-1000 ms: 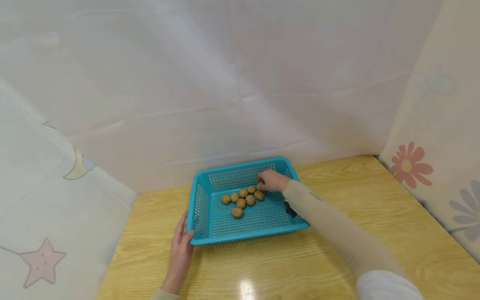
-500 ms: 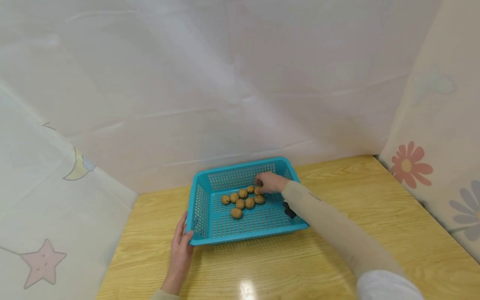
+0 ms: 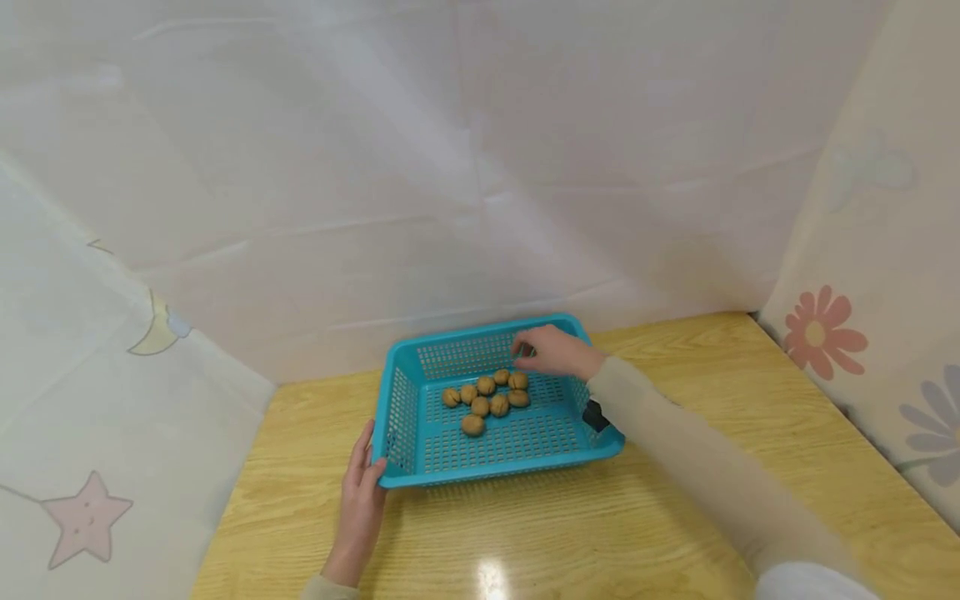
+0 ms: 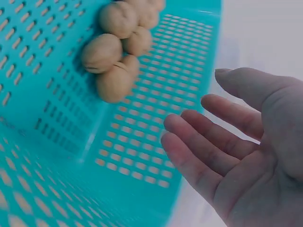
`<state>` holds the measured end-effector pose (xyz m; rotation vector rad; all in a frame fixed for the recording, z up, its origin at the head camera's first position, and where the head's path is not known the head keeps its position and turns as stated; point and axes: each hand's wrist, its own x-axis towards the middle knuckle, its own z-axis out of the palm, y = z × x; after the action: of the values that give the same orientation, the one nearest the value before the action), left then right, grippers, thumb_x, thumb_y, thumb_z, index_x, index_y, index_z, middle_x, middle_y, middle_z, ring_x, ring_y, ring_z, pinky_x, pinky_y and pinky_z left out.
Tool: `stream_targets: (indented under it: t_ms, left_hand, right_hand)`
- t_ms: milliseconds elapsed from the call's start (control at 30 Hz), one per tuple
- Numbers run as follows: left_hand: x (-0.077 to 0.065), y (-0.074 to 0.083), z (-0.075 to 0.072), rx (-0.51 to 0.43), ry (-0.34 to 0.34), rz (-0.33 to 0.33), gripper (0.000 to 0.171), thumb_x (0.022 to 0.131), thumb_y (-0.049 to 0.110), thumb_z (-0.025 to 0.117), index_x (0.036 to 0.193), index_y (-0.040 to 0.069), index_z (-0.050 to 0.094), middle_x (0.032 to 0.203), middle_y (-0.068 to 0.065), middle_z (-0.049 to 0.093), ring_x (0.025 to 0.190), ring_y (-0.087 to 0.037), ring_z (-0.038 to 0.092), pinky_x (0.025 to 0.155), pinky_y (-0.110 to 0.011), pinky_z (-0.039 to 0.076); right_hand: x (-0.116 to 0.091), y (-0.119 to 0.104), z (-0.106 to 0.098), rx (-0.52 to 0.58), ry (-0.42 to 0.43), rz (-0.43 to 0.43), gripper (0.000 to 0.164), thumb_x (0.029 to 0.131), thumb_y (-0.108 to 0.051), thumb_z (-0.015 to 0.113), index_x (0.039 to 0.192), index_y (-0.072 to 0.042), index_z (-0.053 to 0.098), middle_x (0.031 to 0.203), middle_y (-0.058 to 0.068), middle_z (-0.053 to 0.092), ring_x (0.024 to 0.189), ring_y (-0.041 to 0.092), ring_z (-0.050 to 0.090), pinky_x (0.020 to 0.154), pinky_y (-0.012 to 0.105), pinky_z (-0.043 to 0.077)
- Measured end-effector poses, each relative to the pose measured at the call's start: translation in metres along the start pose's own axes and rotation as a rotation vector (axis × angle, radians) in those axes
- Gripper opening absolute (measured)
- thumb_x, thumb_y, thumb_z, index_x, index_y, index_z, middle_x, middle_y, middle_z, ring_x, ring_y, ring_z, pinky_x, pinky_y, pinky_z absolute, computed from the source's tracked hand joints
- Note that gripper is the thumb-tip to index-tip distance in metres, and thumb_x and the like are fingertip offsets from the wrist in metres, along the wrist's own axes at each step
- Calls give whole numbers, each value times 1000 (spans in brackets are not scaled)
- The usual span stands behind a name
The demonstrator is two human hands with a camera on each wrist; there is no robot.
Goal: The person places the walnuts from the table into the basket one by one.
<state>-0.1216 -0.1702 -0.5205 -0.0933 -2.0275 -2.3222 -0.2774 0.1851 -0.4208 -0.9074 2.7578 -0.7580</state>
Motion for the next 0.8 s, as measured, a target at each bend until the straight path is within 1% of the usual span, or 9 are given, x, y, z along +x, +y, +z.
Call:
stream_targets:
  t_ms: [67, 167, 333, 400, 500, 600, 700, 800]
  left_hand:
    - [-1, 0, 1, 4, 1, 0, 64, 109, 10, 42, 167, 6, 15, 169, -20, 25, 151, -42, 31, 109, -24, 46]
    - [-1, -1, 3, 21, 8, -3, 64, 109, 11, 42, 168, 10, 17, 169, -19, 25, 151, -40, 33, 108, -25, 47]
    - [0, 1, 3, 39, 20, -5, 63, 108, 11, 43, 168, 14, 20, 169, -17, 26, 152, -37, 32, 110, -26, 45]
    - [0, 2, 1, 44, 23, -8, 62, 109, 12, 42, 167, 14, 21, 169, -17, 27, 152, -38, 33, 111, -27, 45]
    - [-2, 4, -1, 49, 17, -13, 62, 109, 12, 41, 167, 12, 20, 168, -18, 28, 152, -38, 33, 110, -26, 45]
    - [-5, 6, -3, 66, 21, -17, 61, 110, 14, 41, 167, 11, 20, 167, -18, 32, 150, -37, 37, 107, -23, 47]
    - [-7, 8, -6, 103, 30, -7, 59, 111, 14, 40, 167, 10, 22, 166, -18, 34, 149, -37, 38, 106, -21, 47]
    - [-7, 11, -13, 175, 39, 13, 57, 111, 12, 39, 166, 8, 24, 165, -17, 36, 149, -37, 38, 107, -19, 46]
  right_hand:
    - [-9, -2, -8, 5, 27, -26, 25, 102, -14, 66, 123, -1, 69, 119, 16, 72, 105, 30, 70, 90, 46, 60]
    - [-26, -4, -18, 27, 56, -40, 28, 102, -13, 66, 126, 2, 66, 121, 17, 70, 105, 30, 69, 91, 47, 59]
    - [-58, -6, -31, 53, 117, -26, 31, 104, -17, 65, 129, 1, 65, 122, 13, 69, 105, 25, 67, 88, 46, 59]
    - [-72, -8, -33, 57, 141, -5, 33, 104, -19, 64, 130, 0, 64, 124, 13, 69, 106, 26, 67, 89, 49, 58]
    - [-94, -9, -32, 56, 173, 26, 36, 106, -22, 63, 133, 1, 63, 128, 15, 68, 110, 28, 66, 91, 52, 58]
    - [-116, -6, -28, 38, 208, 53, 37, 107, -22, 61, 134, 3, 62, 130, 17, 67, 111, 29, 66, 90, 52, 58]
    - [-137, 2, -20, 6, 264, 77, 36, 107, -22, 61, 135, 1, 62, 131, 16, 67, 110, 30, 66, 88, 52, 58]
    - [-158, 9, -10, -27, 320, 109, 36, 107, -23, 60, 136, -1, 62, 134, 16, 65, 114, 34, 64, 88, 55, 57]
